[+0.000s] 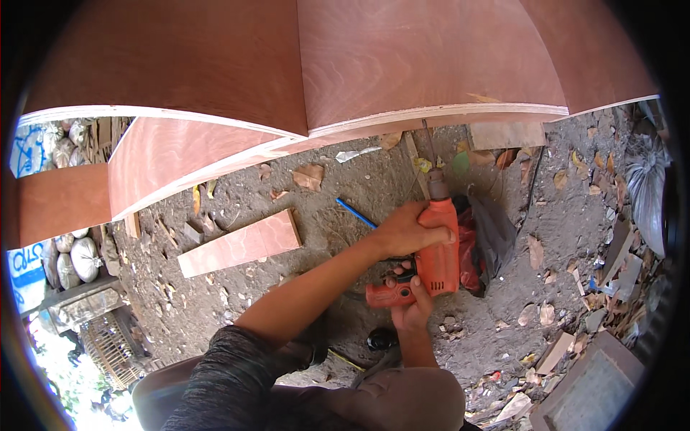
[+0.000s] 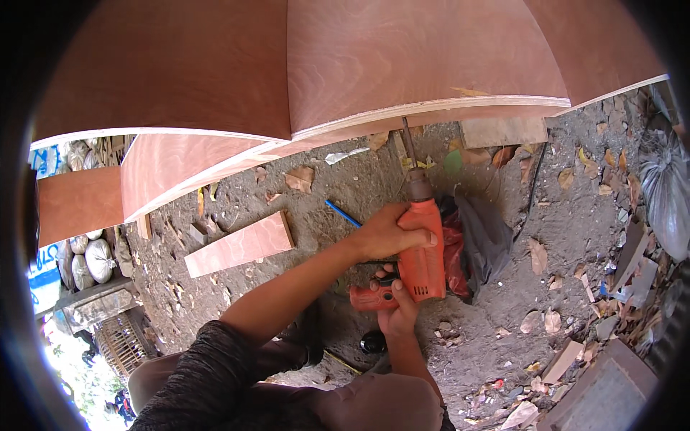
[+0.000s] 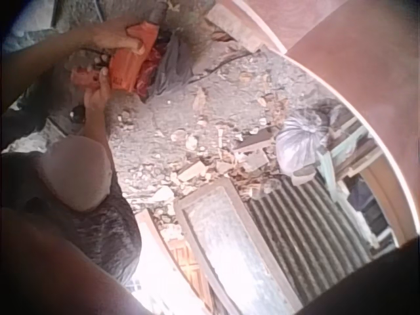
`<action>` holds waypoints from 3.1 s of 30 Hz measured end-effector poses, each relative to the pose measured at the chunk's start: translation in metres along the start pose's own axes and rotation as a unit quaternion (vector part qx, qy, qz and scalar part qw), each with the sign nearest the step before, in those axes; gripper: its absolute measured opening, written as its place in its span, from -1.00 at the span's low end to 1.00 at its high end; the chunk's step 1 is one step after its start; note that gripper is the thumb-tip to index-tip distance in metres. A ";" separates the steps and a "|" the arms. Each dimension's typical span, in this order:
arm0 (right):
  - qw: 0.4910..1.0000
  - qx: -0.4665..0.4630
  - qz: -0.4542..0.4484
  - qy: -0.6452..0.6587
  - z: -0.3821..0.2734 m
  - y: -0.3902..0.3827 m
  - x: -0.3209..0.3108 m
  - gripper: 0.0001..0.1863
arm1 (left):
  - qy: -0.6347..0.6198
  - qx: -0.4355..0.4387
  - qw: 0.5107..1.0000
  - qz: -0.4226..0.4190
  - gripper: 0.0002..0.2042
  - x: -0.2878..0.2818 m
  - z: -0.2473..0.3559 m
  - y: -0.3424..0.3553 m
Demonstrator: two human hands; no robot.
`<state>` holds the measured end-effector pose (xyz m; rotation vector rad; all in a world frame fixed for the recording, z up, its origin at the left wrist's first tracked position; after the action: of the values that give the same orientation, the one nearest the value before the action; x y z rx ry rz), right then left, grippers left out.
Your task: The person constructs a wooden shelf unit by measuring a piece of wood with a tape measure, marking it with a pencil, and using a power drill to drive a screw into the frame.
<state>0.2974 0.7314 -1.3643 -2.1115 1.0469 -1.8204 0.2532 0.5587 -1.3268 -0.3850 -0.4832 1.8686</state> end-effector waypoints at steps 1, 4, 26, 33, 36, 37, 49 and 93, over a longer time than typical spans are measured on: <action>1.000 0.001 0.003 0.000 0.000 0.000 0.000 -0.54 | -0.002 0.007 1.000 0.002 -0.36 0.001 0.000 0.000; 1.000 0.003 0.003 -0.010 0.001 0.000 -0.001 -0.53 | -0.004 0.014 1.000 0.015 -0.32 0.003 -0.002 0.000; 1.000 -0.013 -0.014 0.023 -0.001 0.008 0.004 -0.52 | -0.043 0.017 0.999 0.003 -0.39 0.002 -0.003 0.003; 1.000 0.004 0.026 -0.008 0.000 0.002 -0.003 -0.55 | 0.007 0.010 1.000 -0.010 -0.37 0.001 -0.010 0.003; 1.000 0.000 0.003 0.015 0.002 0.003 -0.006 -0.55 | 0.003 0.016 1.000 0.006 -0.35 0.003 -0.008 0.001; 1.000 -0.003 -0.007 0.024 0.003 0.004 -0.007 -0.55 | 0.008 0.017 1.000 0.007 -0.35 0.004 -0.007 0.000; 1.000 -0.006 0.001 0.016 0.010 -0.011 -0.022 -0.56 | 0.044 0.013 0.999 -0.024 -0.36 0.010 -0.016 -0.008; 1.000 -0.001 -0.023 0.008 0.000 -0.010 -0.033 -0.49 | -0.190 0.102 0.936 0.280 -0.70 -0.045 0.022 0.067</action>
<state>0.3010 0.7585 -1.3851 -2.1436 1.0121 -1.8610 0.2037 0.4928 -1.3401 -0.0084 -0.4579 2.5449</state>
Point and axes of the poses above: each hand's wrist, its own y-axis towards the middle knuckle, its own x-axis out of the palm, z = x × y, the point moved 3 cm from there along y, towards the middle knuckle, and after that the axes turned 9 degrees about x, right-handed, at the moved point
